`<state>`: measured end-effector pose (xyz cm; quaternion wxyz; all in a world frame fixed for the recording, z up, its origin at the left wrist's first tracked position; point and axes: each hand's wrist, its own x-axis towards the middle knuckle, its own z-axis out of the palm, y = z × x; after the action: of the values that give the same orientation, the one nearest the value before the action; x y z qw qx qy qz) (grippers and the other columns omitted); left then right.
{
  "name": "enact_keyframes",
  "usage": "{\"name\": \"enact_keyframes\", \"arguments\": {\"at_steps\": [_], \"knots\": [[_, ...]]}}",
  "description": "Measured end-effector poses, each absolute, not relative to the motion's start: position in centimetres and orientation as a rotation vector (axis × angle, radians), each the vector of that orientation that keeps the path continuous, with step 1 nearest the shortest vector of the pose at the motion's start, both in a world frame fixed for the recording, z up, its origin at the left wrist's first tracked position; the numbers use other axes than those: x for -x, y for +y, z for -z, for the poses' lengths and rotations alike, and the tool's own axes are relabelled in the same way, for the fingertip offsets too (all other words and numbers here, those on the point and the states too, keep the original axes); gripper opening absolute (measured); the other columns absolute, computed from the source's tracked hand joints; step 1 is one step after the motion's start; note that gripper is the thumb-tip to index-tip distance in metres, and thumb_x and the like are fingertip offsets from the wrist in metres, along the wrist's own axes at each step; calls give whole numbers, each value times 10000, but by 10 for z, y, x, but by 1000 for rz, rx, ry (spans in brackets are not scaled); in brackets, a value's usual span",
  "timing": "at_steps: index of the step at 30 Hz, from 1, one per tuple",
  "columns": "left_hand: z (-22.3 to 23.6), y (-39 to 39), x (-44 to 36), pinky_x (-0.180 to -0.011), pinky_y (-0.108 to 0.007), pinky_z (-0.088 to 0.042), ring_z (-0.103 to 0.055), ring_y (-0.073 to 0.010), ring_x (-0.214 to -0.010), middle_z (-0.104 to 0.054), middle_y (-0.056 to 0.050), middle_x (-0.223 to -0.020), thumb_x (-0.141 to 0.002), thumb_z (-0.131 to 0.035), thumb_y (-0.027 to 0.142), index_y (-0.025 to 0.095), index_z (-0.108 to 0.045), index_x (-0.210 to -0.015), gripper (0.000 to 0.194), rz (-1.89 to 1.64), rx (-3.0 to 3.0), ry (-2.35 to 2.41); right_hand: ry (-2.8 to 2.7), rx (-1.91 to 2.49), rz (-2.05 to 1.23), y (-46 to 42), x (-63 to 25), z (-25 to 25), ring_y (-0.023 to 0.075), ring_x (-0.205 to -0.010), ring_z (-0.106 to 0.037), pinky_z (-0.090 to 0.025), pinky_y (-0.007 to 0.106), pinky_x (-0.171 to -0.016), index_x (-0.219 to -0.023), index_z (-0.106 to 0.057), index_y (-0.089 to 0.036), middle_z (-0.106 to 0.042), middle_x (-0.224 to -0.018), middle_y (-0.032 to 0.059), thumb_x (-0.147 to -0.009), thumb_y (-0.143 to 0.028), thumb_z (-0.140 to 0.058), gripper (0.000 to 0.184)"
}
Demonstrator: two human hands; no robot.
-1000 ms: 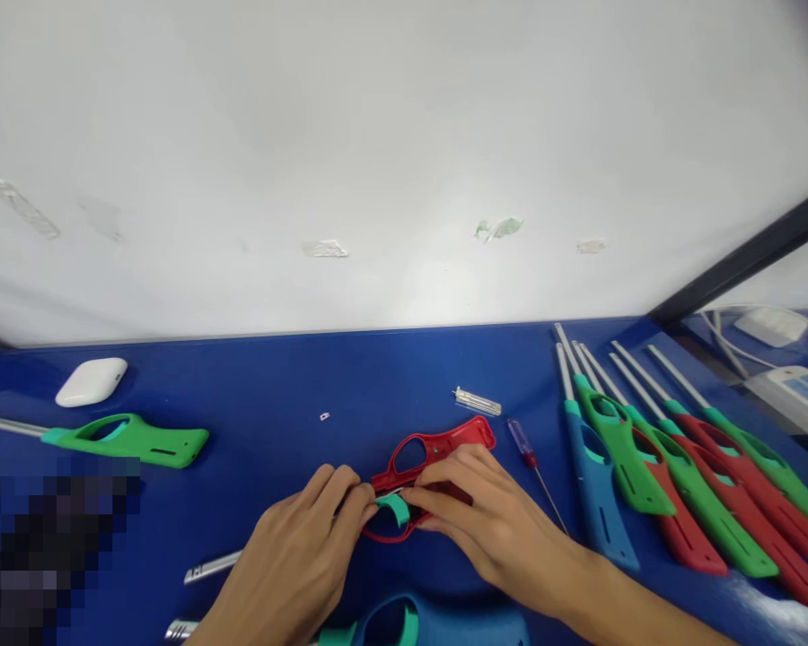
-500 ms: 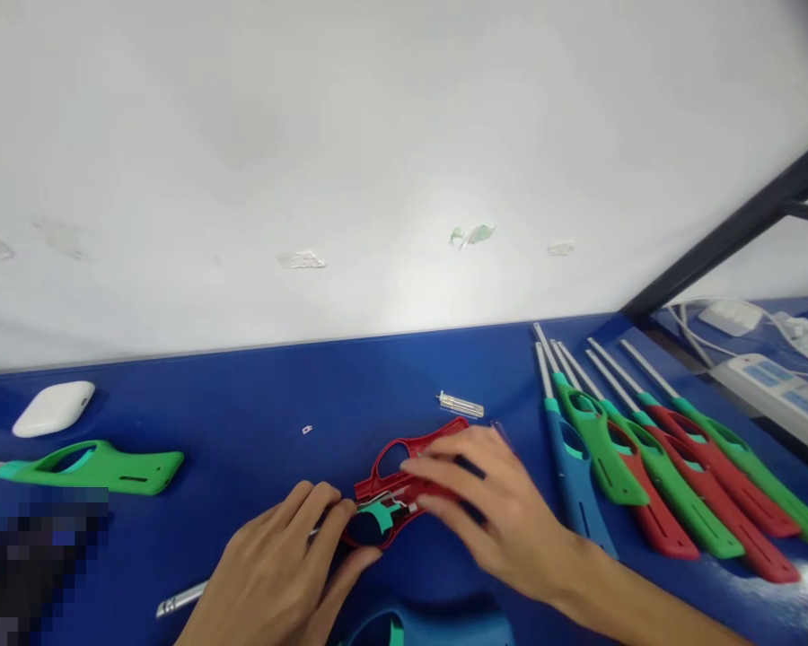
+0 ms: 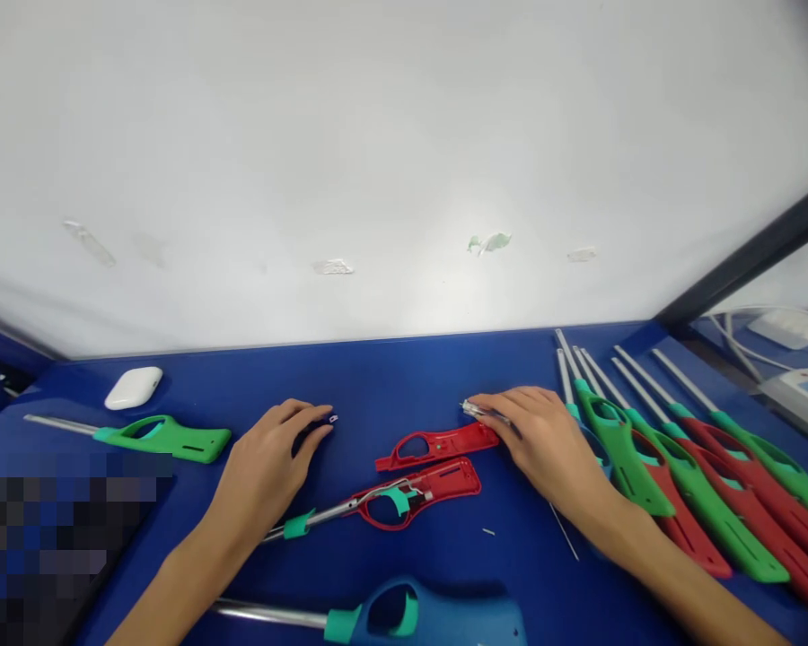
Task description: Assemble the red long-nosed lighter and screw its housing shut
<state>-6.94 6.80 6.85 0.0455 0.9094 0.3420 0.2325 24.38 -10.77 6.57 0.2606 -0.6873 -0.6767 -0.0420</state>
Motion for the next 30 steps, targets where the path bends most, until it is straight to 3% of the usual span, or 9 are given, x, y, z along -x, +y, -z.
{"name": "enact_keyframes", "arguments": {"at_steps": [3,7,12,16,21,30], "knots": [[-69,71,63,-756,-313,-544,-731,-200,-925,-741,7,-1042,-1060,-500,359,265,-740,-1035,259,-619,-2760,1063,-1798,1880,115,-110,-246,-66,300,-944,-688,-539,489,-878,-1318,-685,-205,-741,-1051,78,-1105,-221,-485,292],[-72,64,58,-713,-327,-522,-698,-230,-927,-724,-28,-1027,-1052,-432,331,237,-703,-983,294,-552,-2749,1074,-1744,1874,99,-112,-244,-72,272,-892,-689,-572,418,-780,-1314,-700,-221,-702,-1129,93,-1110,-224,-450,322],[-78,58,60,-700,-332,-503,-658,-258,-945,-716,-74,-1005,-1028,-395,318,217,-676,-945,309,-573,-2688,1064,-1675,1732,57,-113,-227,-90,226,-1009,-709,-603,363,-883,-1235,-702,-225,-711,-1146,75,-1123,-220,-463,264],[-86,51,62,-764,-306,-528,-691,-198,-848,-731,-34,-944,-1029,-453,381,227,-670,-966,274,-661,-2510,1019,-1691,1630,-4,-116,-210,-96,214,-1031,-703,-611,369,-919,-1248,-658,-233,-751,-1147,50,-1110,-172,-502,217],[-94,26,59,-565,-215,-511,-671,-128,-630,-696,39,-734,-1032,-545,421,247,-695,-951,243,-725,-2229,1017,-1834,1464,-85,-121,-196,-91,199,-1020,-697,-614,359,-904,-1290,-638,-224,-756,-1181,47,-1101,-128,-519,243],[-100,-14,40,-635,-168,-543,-687,-103,-706,-730,33,-799,-982,-649,376,258,-741,-883,179,-636,-1860,826,-1947,1295,-183,-131,-176,-90,189,-1075,-698,-606,348,-933,-1357,-643,-218,-737,-1226,62,-1110,-110,-510,301]]}}
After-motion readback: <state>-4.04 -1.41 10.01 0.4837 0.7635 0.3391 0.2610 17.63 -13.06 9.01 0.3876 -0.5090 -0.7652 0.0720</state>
